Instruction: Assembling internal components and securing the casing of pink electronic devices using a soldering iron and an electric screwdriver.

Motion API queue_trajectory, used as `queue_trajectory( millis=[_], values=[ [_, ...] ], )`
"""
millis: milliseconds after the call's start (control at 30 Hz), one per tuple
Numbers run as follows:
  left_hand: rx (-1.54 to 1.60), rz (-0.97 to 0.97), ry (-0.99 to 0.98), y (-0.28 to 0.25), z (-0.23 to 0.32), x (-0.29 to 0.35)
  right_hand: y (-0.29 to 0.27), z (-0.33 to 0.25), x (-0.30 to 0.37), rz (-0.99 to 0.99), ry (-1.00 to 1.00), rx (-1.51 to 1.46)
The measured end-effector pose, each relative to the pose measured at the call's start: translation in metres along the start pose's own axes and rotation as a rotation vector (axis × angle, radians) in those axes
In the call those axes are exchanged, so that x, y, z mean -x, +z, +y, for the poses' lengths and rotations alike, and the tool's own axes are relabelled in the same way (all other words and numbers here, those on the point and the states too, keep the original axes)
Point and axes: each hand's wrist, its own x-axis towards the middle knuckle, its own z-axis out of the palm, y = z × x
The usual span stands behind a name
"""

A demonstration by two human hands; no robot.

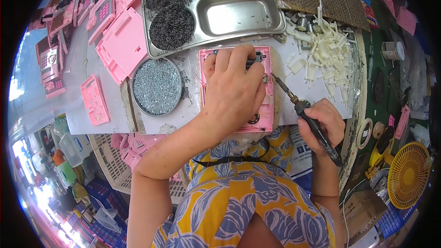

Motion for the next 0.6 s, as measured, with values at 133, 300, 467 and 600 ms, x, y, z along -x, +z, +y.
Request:
queue_trajectory(
  millis=[133,300,467,600],
  values=[
    [0.012,0.000,0.004,0.000,0.000,0.000,0.004,0.001,-0.003,-0.024,-0.036,0.007],
    [0.006,0.005,0.002,0.000,0.000,0.001,0.007,0.002,-0.006,-0.059,-0.059,0.032],
    [0.001,0.010,0.004,0.001,0.000,0.001,0.003,-0.001,0.006,0.018,0.112,-0.088],
    [-0.002,0.009,0.007,0.000,0.000,0.000,0.000,0.000,0.011,0.087,0.168,-0.156]
  ],
)
